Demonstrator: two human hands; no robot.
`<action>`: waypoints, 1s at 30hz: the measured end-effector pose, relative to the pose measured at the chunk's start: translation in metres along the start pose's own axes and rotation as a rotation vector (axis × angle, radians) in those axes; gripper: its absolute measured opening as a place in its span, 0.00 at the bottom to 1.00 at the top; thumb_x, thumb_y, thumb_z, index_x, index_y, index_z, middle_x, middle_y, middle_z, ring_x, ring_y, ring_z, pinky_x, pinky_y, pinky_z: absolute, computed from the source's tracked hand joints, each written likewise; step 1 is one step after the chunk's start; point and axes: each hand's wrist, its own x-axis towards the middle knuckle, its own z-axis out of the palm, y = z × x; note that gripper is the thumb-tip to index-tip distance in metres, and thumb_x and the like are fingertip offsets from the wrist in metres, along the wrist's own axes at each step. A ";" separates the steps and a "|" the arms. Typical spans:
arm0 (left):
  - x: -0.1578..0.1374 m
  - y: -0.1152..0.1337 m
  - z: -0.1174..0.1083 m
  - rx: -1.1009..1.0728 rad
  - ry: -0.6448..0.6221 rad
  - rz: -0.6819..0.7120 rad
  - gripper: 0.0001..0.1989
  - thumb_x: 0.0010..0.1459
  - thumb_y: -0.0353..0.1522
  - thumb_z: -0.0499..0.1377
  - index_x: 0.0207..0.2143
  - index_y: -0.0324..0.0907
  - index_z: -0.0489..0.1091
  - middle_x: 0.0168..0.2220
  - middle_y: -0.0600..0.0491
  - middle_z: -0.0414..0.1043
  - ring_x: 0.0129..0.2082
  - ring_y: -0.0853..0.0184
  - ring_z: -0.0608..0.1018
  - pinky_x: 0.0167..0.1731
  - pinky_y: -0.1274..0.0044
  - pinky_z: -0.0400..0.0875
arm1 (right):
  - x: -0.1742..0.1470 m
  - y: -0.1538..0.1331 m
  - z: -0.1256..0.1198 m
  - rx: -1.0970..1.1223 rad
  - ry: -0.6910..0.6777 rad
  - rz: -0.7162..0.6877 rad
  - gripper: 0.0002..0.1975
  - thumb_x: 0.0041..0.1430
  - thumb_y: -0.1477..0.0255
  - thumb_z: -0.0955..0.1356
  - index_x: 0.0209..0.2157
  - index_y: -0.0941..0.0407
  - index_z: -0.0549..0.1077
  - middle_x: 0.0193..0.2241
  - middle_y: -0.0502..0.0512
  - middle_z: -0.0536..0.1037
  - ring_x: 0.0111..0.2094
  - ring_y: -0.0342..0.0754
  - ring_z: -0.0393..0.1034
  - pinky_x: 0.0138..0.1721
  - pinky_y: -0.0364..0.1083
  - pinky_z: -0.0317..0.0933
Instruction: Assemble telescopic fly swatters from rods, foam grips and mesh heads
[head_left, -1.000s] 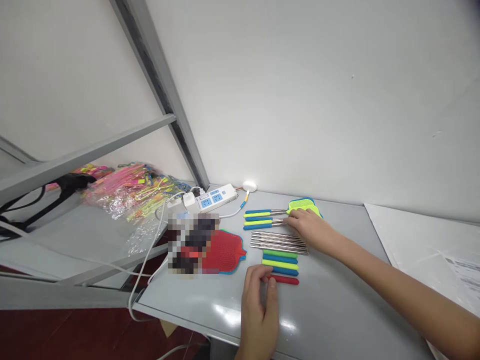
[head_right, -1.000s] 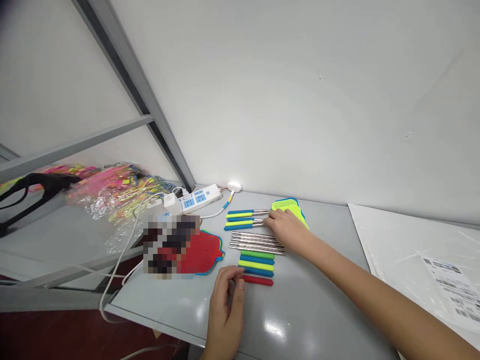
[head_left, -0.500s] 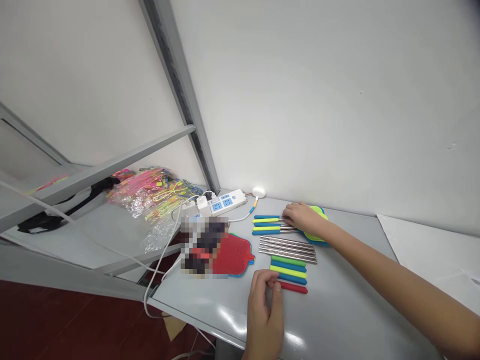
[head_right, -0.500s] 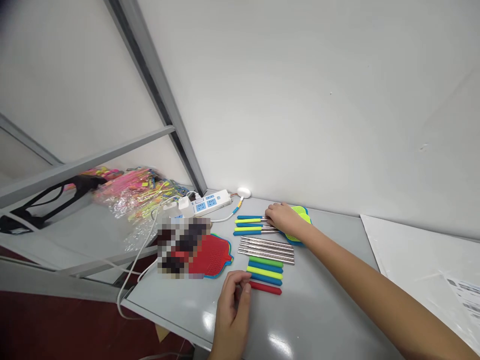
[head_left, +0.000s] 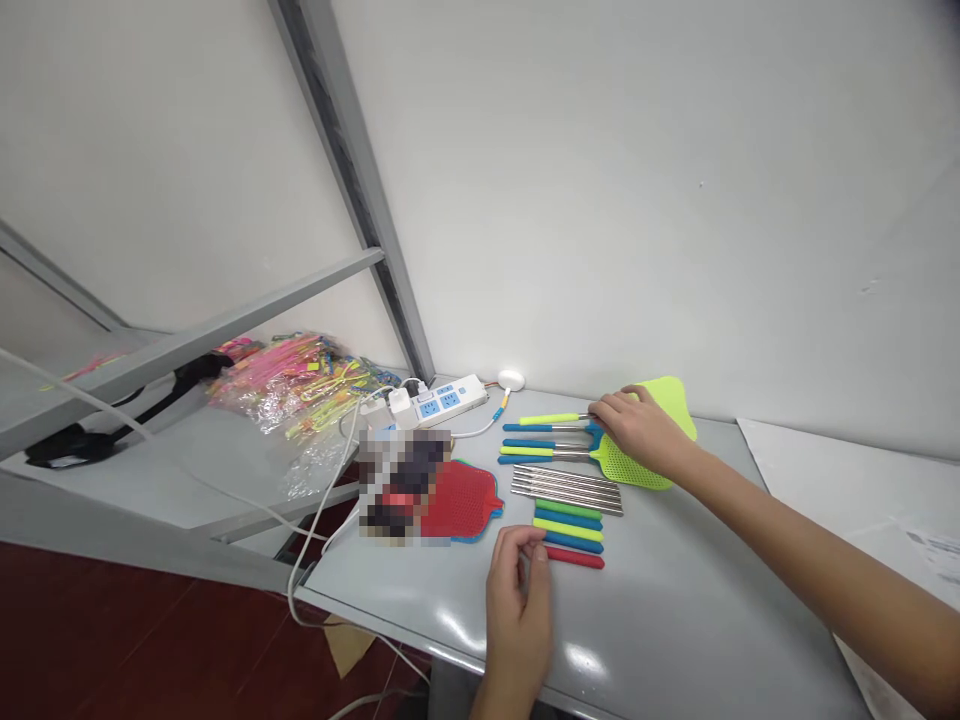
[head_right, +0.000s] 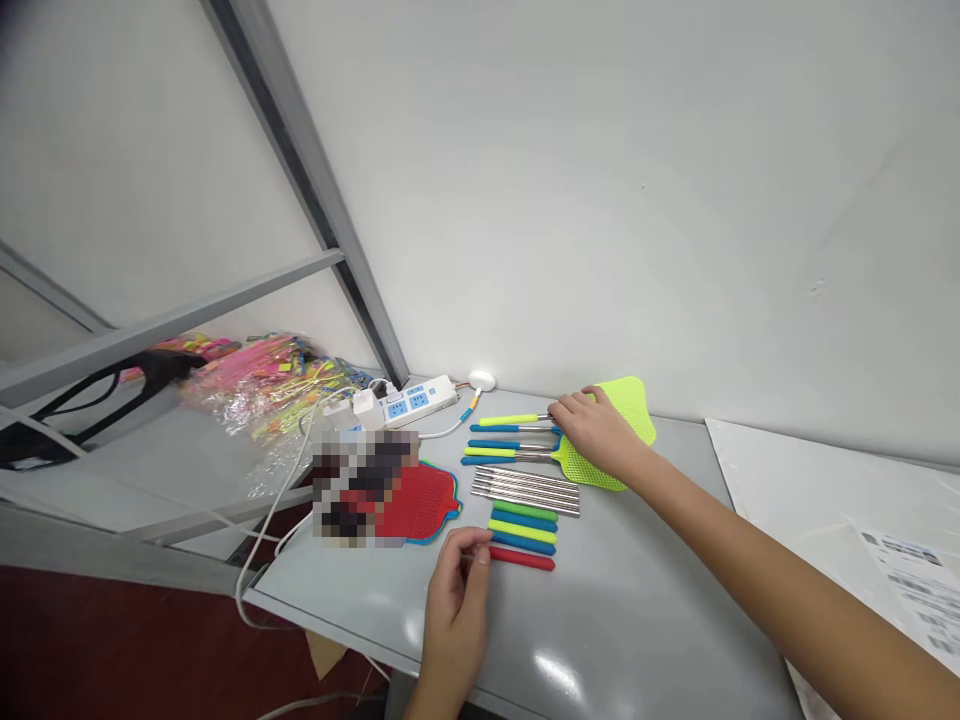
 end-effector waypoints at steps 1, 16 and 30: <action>0.000 -0.001 0.000 0.000 0.005 0.001 0.12 0.66 0.40 0.52 0.42 0.43 0.71 0.41 0.49 0.72 0.42 0.62 0.74 0.43 0.74 0.67 | -0.009 0.001 -0.008 -0.013 0.030 0.026 0.15 0.69 0.77 0.56 0.44 0.56 0.72 0.37 0.59 0.77 0.39 0.52 0.69 0.56 0.58 0.47; -0.015 0.019 0.010 0.071 0.015 0.155 0.12 0.65 0.38 0.52 0.41 0.42 0.71 0.39 0.49 0.72 0.40 0.62 0.74 0.40 0.72 0.68 | -0.134 -0.016 -0.076 -0.113 0.269 0.228 0.08 0.69 0.70 0.61 0.41 0.52 0.71 0.31 0.52 0.78 0.31 0.46 0.70 0.57 0.57 0.46; -0.056 0.068 0.036 0.987 -0.425 0.976 0.11 0.69 0.36 0.50 0.35 0.42 0.68 0.29 0.53 0.70 0.31 0.63 0.71 0.35 0.69 0.57 | -0.206 -0.115 -0.102 0.265 -0.141 0.157 0.12 0.71 0.68 0.59 0.33 0.53 0.67 0.29 0.50 0.75 0.28 0.49 0.66 0.31 0.47 0.52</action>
